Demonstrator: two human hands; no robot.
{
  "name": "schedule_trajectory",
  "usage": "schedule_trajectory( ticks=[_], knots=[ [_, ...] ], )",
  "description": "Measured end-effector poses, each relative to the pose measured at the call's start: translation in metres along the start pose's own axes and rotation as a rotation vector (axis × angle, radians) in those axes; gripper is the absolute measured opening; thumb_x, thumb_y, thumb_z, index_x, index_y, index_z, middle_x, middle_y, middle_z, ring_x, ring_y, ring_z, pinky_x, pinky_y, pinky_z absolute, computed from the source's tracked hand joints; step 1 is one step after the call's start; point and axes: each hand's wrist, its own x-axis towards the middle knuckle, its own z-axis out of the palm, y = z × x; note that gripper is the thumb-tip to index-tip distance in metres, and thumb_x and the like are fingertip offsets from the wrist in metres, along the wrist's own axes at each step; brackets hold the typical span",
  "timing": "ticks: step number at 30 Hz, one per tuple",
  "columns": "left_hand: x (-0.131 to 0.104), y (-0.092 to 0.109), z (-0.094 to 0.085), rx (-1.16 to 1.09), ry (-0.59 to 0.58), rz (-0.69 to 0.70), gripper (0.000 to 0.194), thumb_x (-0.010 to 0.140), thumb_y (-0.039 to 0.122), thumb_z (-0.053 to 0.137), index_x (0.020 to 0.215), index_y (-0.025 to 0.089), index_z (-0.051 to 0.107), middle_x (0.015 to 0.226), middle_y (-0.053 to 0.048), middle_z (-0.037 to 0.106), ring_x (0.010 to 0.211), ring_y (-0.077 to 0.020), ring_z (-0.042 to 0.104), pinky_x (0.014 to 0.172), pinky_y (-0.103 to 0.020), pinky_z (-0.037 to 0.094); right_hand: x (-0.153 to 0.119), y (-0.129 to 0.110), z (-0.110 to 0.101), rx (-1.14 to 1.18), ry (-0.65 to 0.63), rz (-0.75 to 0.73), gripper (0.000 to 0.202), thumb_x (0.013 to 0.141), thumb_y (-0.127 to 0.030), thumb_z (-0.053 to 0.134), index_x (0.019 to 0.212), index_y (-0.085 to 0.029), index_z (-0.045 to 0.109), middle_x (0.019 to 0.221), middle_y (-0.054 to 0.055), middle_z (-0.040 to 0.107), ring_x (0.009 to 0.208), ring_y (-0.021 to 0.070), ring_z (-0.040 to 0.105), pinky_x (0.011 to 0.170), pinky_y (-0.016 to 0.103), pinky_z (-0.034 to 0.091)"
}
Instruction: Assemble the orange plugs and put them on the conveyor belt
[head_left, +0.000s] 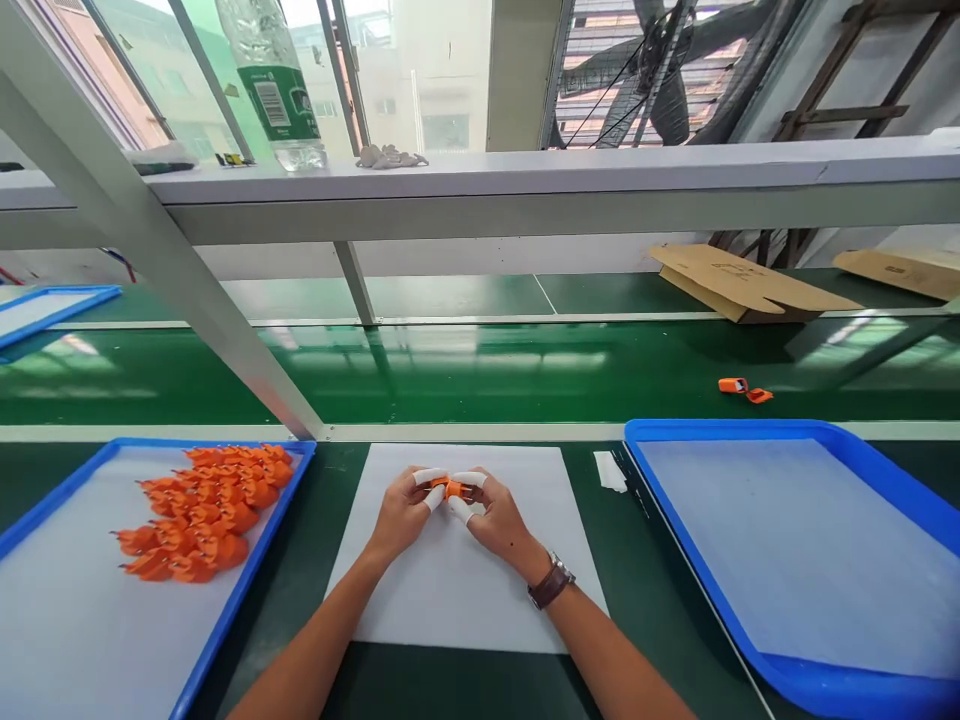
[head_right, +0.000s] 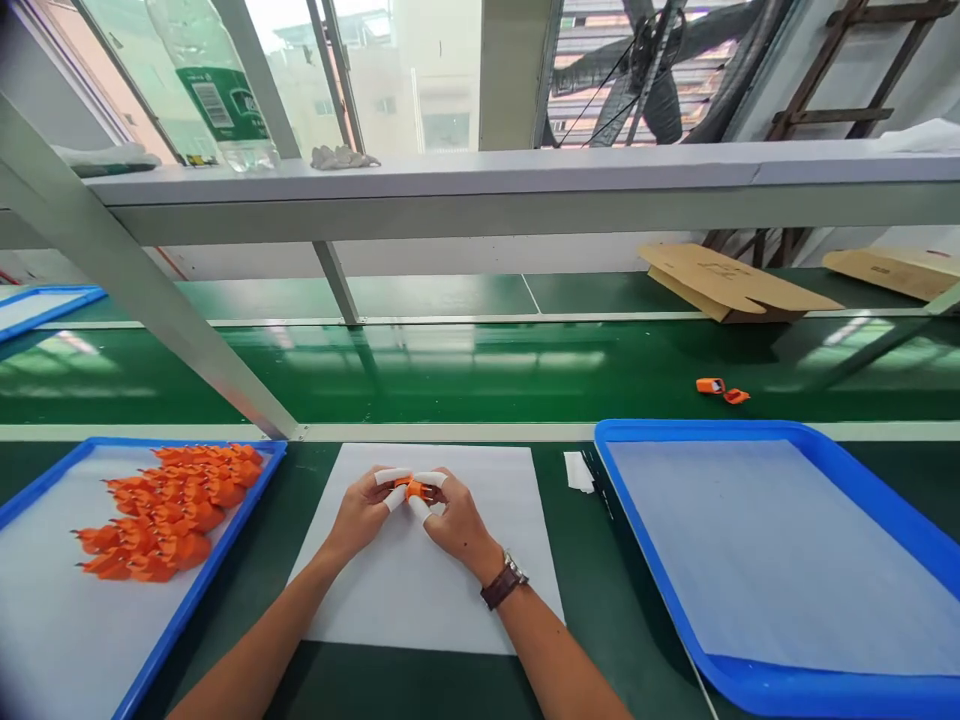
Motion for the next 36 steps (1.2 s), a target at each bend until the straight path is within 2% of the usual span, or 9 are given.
schedule_trajectory(
  ticks=[3,8,11,15,18,21,23,29,36],
  knots=[
    [-0.002,0.0,0.0,0.014,0.044,-0.01,0.024,0.082,0.036,0.071,0.102,0.025,0.075,0.114,-0.006,0.071,0.102,-0.0224,0.071,0.092,-0.035,0.06,0.0,0.002,0.002,-0.028,0.025,0.022,0.025,0.087,-0.027,0.066,0.111,-0.023,0.065,0.104,0.006,0.067,0.09,0.0195,0.067,0.081,0.035,0.059],
    [-0.001,-0.001,-0.002,-0.056,0.008,-0.12,0.033,0.079,0.036,0.074,0.109,0.023,0.074,0.122,-0.007,0.072,0.11,-0.0263,0.07,0.099,-0.04,0.058,-0.001,0.003,0.003,-0.09,0.068,0.037,0.022,0.086,-0.024,0.064,0.108,-0.022,0.065,0.101,0.006,0.067,0.087,0.0195,0.067,0.079,0.035,0.058],
    [-0.002,-0.004,0.001,-0.067,0.026,-0.121,0.03,0.081,0.036,0.072,0.107,0.023,0.075,0.122,-0.007,0.073,0.111,-0.0269,0.07,0.101,-0.041,0.057,-0.003,0.0,0.004,-0.143,0.037,0.033,0.018,0.087,-0.023,0.062,0.104,-0.022,0.065,0.096,0.005,0.067,0.081,0.0185,0.065,0.074,0.034,0.057],
    [-0.005,-0.008,0.006,-0.028,0.083,-0.116,0.028,0.081,0.036,0.071,0.105,0.022,0.075,0.118,-0.007,0.074,0.101,-0.0262,0.073,0.091,-0.04,0.062,-0.005,-0.002,0.006,-0.149,0.019,0.096,0.016,0.085,-0.023,0.063,0.101,-0.021,0.066,0.093,0.005,0.068,0.073,0.017,0.063,0.067,0.032,0.055],
    [-0.006,-0.008,0.005,0.031,0.073,-0.047,0.027,0.084,0.034,0.068,0.108,0.023,0.074,0.123,-0.007,0.071,0.103,-0.0249,0.072,0.091,-0.039,0.063,-0.004,0.002,0.006,-0.112,0.029,0.186,0.017,0.084,-0.025,0.064,0.1,-0.02,0.066,0.088,0.004,0.069,0.07,0.0167,0.063,0.062,0.03,0.054],
    [-0.006,-0.008,-0.001,0.119,-0.085,0.066,0.039,0.087,0.029,0.063,0.125,0.026,0.067,0.137,-0.006,0.062,0.117,-0.0244,0.066,0.101,-0.041,0.058,-0.002,0.006,0.002,-0.107,0.042,0.242,0.019,0.084,-0.027,0.064,0.102,-0.02,0.066,0.087,0.004,0.071,0.07,0.0176,0.064,0.061,0.03,0.054],
    [-0.007,-0.009,-0.004,0.191,-0.145,0.143,0.045,0.088,0.025,0.062,0.132,0.029,0.061,0.139,-0.006,0.059,0.118,-0.0231,0.065,0.101,-0.041,0.058,-0.001,0.007,-0.001,-0.117,0.057,0.235,0.019,0.084,-0.026,0.064,0.103,-0.02,0.065,0.09,0.005,0.071,0.075,0.0186,0.066,0.064,0.031,0.055],
    [-0.008,-0.016,0.001,0.4,-0.053,0.31,0.036,0.092,0.026,0.061,0.127,0.032,0.064,0.124,-0.005,0.065,0.093,-0.0198,0.071,0.089,-0.041,0.061,-0.001,0.005,-0.005,-0.229,0.044,0.113,0.016,0.089,-0.026,0.06,0.102,-0.021,0.067,0.094,0.005,0.067,0.072,0.0174,0.062,0.063,0.03,0.051],
    [-0.01,-0.015,0.004,0.434,0.005,0.348,0.032,0.091,0.027,0.064,0.122,0.032,0.067,0.12,-0.005,0.068,0.09,-0.02,0.071,0.084,-0.038,0.061,-0.002,0.006,-0.004,-0.184,0.023,0.076,0.016,0.092,-0.027,0.059,0.106,-0.023,0.066,0.1,0.006,0.066,0.082,0.0187,0.063,0.068,0.031,0.054]
  ],
)
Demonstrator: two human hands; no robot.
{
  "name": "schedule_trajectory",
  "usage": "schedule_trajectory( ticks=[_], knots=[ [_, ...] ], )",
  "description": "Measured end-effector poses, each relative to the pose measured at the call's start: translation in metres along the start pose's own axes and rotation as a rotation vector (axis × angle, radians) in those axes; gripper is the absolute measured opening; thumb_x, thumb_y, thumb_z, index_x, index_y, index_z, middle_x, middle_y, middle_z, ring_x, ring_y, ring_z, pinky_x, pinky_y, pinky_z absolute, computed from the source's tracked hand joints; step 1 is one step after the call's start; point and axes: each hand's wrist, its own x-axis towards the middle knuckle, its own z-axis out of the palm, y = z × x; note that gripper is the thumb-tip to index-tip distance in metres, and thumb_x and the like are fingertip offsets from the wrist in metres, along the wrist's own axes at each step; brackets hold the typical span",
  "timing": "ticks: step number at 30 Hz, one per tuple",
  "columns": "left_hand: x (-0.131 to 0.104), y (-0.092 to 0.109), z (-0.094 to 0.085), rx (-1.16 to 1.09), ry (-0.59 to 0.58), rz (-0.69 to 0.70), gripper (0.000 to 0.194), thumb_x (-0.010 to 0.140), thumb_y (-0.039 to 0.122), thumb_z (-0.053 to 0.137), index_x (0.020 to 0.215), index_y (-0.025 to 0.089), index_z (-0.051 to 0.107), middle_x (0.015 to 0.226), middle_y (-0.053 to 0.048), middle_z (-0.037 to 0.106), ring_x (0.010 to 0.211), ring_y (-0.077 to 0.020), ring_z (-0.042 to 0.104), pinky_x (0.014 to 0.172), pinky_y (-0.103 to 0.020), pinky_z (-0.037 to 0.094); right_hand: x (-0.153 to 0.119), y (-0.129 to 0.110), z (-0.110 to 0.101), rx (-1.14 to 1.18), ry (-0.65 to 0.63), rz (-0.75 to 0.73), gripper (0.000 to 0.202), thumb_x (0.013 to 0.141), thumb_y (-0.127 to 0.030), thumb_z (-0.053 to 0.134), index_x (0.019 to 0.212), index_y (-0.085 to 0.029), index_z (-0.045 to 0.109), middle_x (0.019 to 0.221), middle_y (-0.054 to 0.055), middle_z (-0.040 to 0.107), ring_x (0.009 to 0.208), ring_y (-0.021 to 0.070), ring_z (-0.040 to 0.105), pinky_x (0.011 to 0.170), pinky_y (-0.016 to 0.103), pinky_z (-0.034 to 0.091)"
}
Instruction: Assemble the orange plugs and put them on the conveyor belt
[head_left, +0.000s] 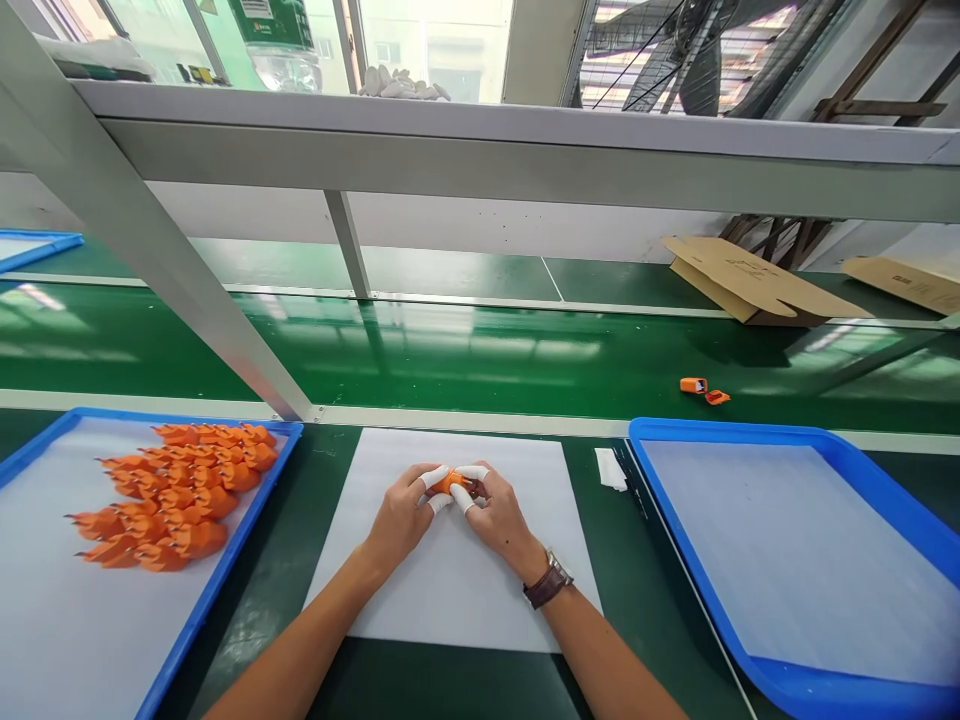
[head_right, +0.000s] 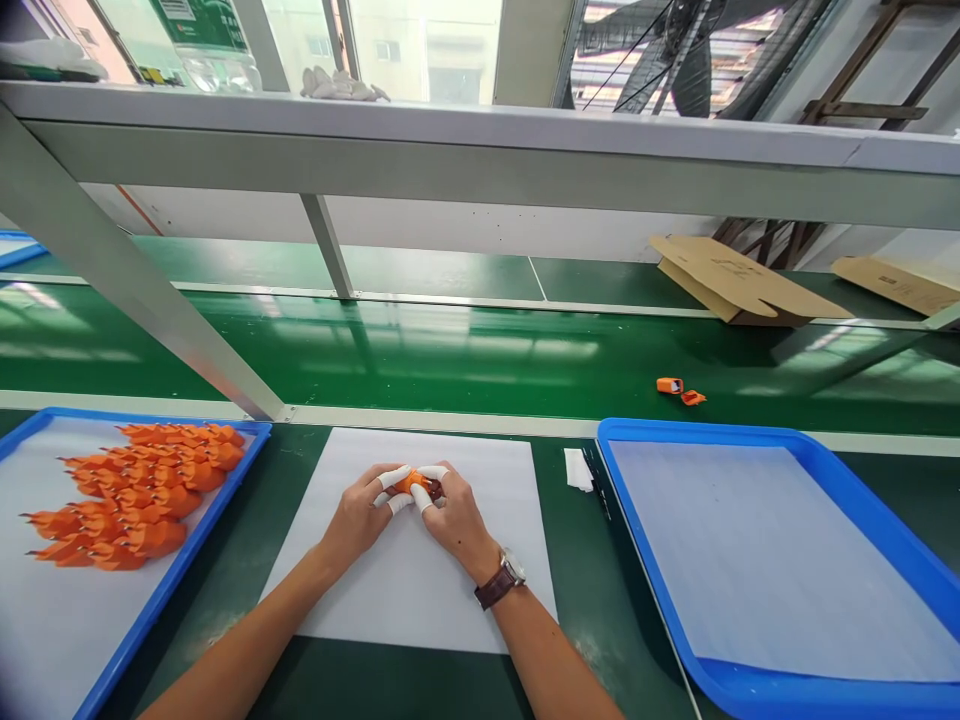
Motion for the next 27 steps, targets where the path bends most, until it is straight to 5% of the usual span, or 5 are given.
schedule_trajectory(
  ticks=[7,14,17,23,27],
  knots=[
    [0.0,-0.01,0.007,0.091,0.028,0.109,0.035,0.093,0.021,0.062,0.126,0.029,0.062,0.119,-0.006,0.068,0.099,-0.021,0.07,0.085,-0.038,0.061,0.004,0.006,-0.002,0.079,-0.031,0.087,0.017,0.091,-0.028,0.062,0.106,-0.022,0.067,0.1,0.006,0.068,0.086,0.0199,0.066,0.075,0.033,0.055],
    [0.005,-0.009,0.012,0.162,0.004,0.135,0.041,0.091,0.012,0.059,0.13,0.027,0.059,0.118,-0.008,0.066,0.106,-0.0231,0.065,0.087,-0.041,0.059,0.01,0.007,-0.007,0.194,-0.065,0.255,0.02,0.088,-0.034,0.068,0.102,-0.02,0.066,0.082,0.003,0.071,0.07,0.0178,0.066,0.062,0.029,0.053],
    [0.008,-0.006,0.008,0.049,-0.034,0.012,0.04,0.09,0.015,0.059,0.128,0.028,0.061,0.122,-0.008,0.064,0.106,-0.0232,0.065,0.088,-0.04,0.059,0.013,0.005,-0.008,0.232,-0.057,0.275,0.025,0.091,-0.043,0.064,0.098,-0.019,0.067,0.07,0.001,0.068,0.061,0.0163,0.063,0.059,0.029,0.052],
    [0.019,-0.004,-0.017,-0.544,-0.009,-0.506,0.039,0.083,0.034,0.074,0.118,0.019,0.064,0.118,-0.011,0.07,0.107,-0.0259,0.069,0.097,-0.042,0.056,0.02,-0.003,-0.013,0.359,0.025,0.326,0.044,0.094,-0.056,0.051,0.094,-0.015,0.066,0.066,0.001,0.065,0.051,0.0139,0.059,0.051,0.028,0.05],
    [0.025,-0.002,-0.026,-0.742,-0.002,-0.541,0.037,0.08,0.037,0.077,0.108,0.014,0.069,0.113,-0.013,0.072,0.11,-0.0289,0.068,0.099,-0.045,0.055,0.02,-0.005,-0.012,0.337,0.023,0.308,0.043,0.092,-0.056,0.053,0.093,-0.016,0.067,0.074,0.003,0.067,0.054,0.0145,0.061,0.051,0.028,0.05]
  ],
)
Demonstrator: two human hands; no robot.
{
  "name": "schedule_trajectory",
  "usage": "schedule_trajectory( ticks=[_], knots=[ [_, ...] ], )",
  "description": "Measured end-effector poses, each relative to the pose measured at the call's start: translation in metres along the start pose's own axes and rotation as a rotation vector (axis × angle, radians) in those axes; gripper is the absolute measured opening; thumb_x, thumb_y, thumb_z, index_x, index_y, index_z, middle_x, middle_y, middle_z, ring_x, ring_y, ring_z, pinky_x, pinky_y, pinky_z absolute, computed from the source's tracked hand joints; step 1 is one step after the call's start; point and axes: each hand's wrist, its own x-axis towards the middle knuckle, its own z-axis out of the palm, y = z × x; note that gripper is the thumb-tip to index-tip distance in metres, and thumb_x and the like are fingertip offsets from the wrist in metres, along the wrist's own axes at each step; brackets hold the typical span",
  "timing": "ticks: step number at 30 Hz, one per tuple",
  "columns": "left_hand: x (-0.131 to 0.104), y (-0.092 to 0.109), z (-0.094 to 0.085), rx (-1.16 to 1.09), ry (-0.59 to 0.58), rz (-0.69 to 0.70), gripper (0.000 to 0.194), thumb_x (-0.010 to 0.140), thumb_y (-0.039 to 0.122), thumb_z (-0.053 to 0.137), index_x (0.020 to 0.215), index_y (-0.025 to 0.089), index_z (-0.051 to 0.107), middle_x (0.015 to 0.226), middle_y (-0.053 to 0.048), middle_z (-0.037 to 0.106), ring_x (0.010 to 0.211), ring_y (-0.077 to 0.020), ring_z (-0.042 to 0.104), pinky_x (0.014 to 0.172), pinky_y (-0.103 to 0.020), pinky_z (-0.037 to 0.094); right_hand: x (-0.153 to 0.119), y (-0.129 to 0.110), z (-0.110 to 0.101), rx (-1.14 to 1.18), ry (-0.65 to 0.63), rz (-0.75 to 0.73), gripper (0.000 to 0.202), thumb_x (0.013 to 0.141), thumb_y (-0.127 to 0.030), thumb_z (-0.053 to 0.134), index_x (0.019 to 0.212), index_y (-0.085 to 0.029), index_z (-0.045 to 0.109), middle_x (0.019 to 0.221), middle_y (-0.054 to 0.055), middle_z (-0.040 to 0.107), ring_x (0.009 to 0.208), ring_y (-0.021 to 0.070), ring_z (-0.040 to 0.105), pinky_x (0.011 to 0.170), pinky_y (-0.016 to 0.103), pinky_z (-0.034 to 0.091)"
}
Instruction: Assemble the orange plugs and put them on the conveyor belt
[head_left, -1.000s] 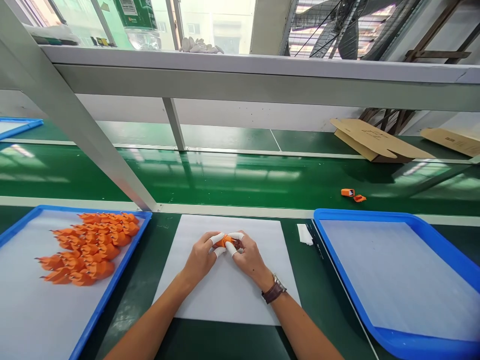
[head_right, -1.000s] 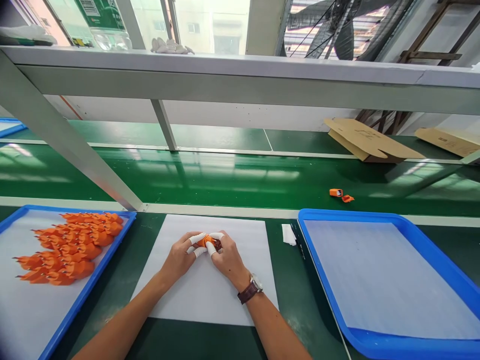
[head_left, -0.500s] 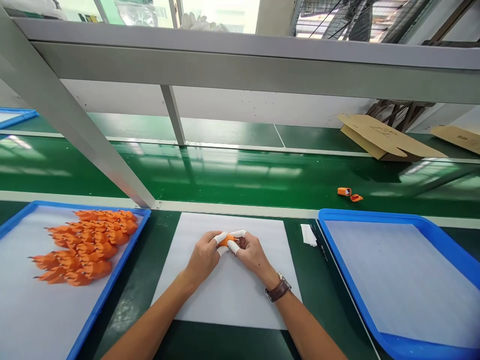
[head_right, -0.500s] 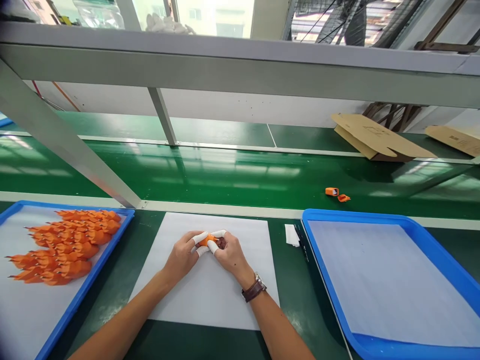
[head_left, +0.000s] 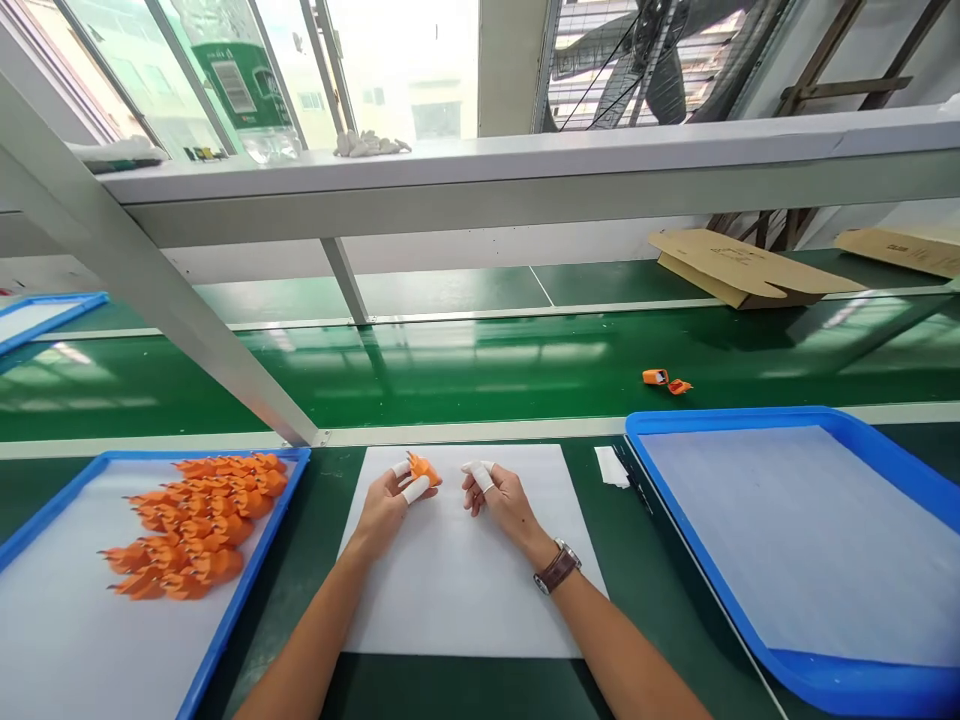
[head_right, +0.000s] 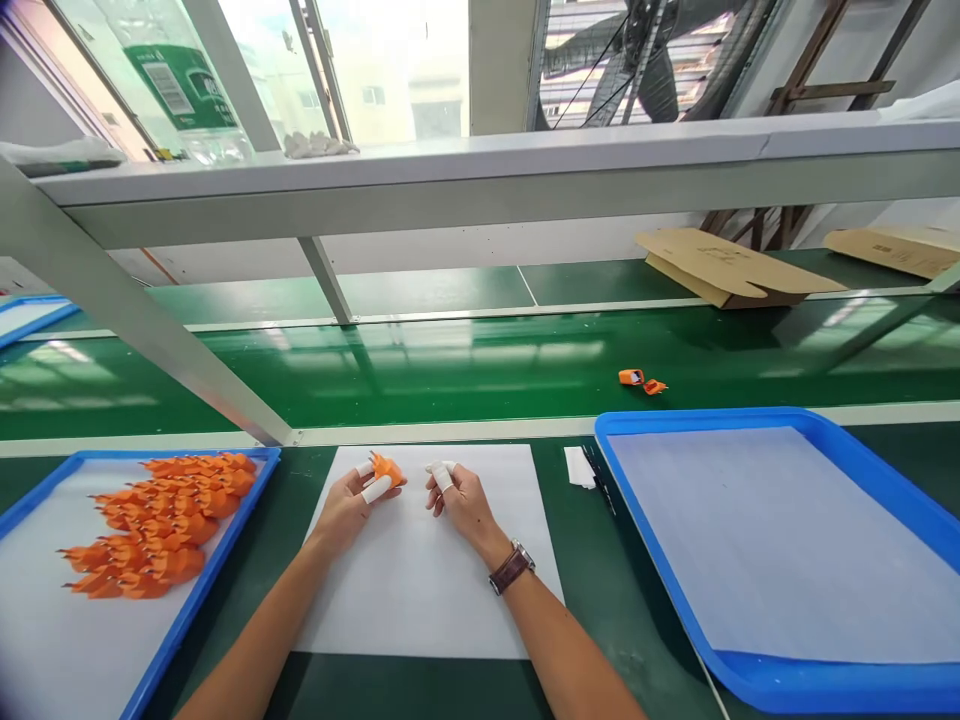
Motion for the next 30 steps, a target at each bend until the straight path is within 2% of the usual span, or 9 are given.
schedule_trajectory(
  ticks=[6,10,13,17,19,21,24,27,30],
  knots=[
    [-0.01,0.01,0.002,0.164,0.144,0.092,0.045,0.075,0.038,0.08,0.113,0.017,0.07,0.109,-0.011,0.073,0.103,-0.0263,0.069,0.09,-0.042,0.057,-0.008,0.008,0.0,-0.097,-0.032,-0.042,0.038,0.089,-0.053,0.062,0.082,-0.016,0.067,0.059,0.002,0.064,0.052,0.0159,0.059,0.055,0.028,0.048],
    [-0.036,0.041,-0.031,0.548,0.409,0.306,0.047,0.074,0.041,0.079,0.117,0.023,0.071,0.107,-0.006,0.071,0.084,-0.019,0.067,0.084,-0.034,0.054,-0.011,0.015,-0.002,-0.218,-0.054,-0.068,0.038,0.09,-0.052,0.06,0.095,-0.017,0.071,0.064,0.003,0.067,0.059,0.0191,0.061,0.06,0.03,0.05],
    [-0.064,0.078,-0.09,0.738,0.714,0.384,0.052,0.072,0.043,0.079,0.12,0.022,0.07,0.101,-0.005,0.069,0.082,-0.0186,0.065,0.083,-0.033,0.053,-0.012,0.018,-0.003,-0.299,-0.084,-0.104,0.038,0.091,-0.051,0.058,0.103,-0.017,0.071,0.069,0.004,0.068,0.063,0.0207,0.063,0.063,0.031,0.051],
    [-0.102,0.123,-0.199,0.74,1.091,0.363,0.059,0.074,0.04,0.074,0.128,0.018,0.062,0.106,-0.007,0.071,0.086,-0.0198,0.066,0.081,-0.033,0.055,-0.013,0.018,-0.002,-0.35,-0.108,-0.109,0.04,0.091,-0.05,0.057,0.108,-0.016,0.071,0.071,0.004,0.069,0.066,0.0215,0.064,0.064,0.032,0.05],
    [-0.118,0.136,-0.244,0.762,1.203,0.249,0.053,0.074,0.033,0.072,0.124,0.016,0.064,0.109,-0.007,0.071,0.089,-0.0206,0.067,0.082,-0.033,0.054,-0.013,0.019,-0.001,-0.364,-0.113,-0.12,0.04,0.091,-0.049,0.056,0.108,-0.016,0.071,0.073,0.005,0.07,0.067,0.0217,0.065,0.065,0.032,0.05],
    [-0.132,0.141,-0.272,0.771,1.227,0.159,0.04,0.071,0.025,0.073,0.109,0.011,0.069,0.099,-0.009,0.073,0.088,-0.023,0.067,0.084,-0.036,0.054,-0.011,0.019,-0.001,-0.377,-0.115,-0.132,0.039,0.09,-0.048,0.056,0.107,-0.016,0.071,0.076,0.006,0.071,0.068,0.0219,0.065,0.065,0.032,0.05],
    [-0.147,0.136,-0.278,0.776,1.187,0.079,0.023,0.075,0.024,0.074,0.093,0.009,0.07,0.087,-0.008,0.072,0.082,-0.0243,0.067,0.08,-0.04,0.055,-0.011,0.02,-0.001,-0.397,-0.116,-0.138,0.038,0.089,-0.047,0.055,0.106,-0.017,0.071,0.078,0.006,0.072,0.068,0.0222,0.066,0.066,0.033,0.051],
    [-0.153,0.126,-0.261,0.792,1.141,0.087,0.03,0.09,0.034,0.067,0.111,0.012,0.065,0.108,-0.008,0.068,0.093,-0.0224,0.067,0.082,-0.041,0.057,-0.012,0.018,-0.001,-0.406,-0.1,-0.134,0.037,0.088,-0.047,0.056,0.105,-0.018,0.072,0.076,0.006,0.072,0.067,0.0232,0.066,0.064,0.034,0.051],
    [-0.156,0.121,-0.242,0.822,1.123,0.144,0.038,0.094,0.039,0.062,0.122,0.014,0.061,0.123,-0.007,0.062,0.106,-0.027,0.064,0.088,-0.044,0.057,-0.014,0.014,0.001,-0.394,-0.081,-0.123,0.037,0.085,-0.049,0.059,0.103,-0.02,0.073,0.075,0.006,0.073,0.065,0.0248,0.066,0.063,0.035,0.052]
  ],
)
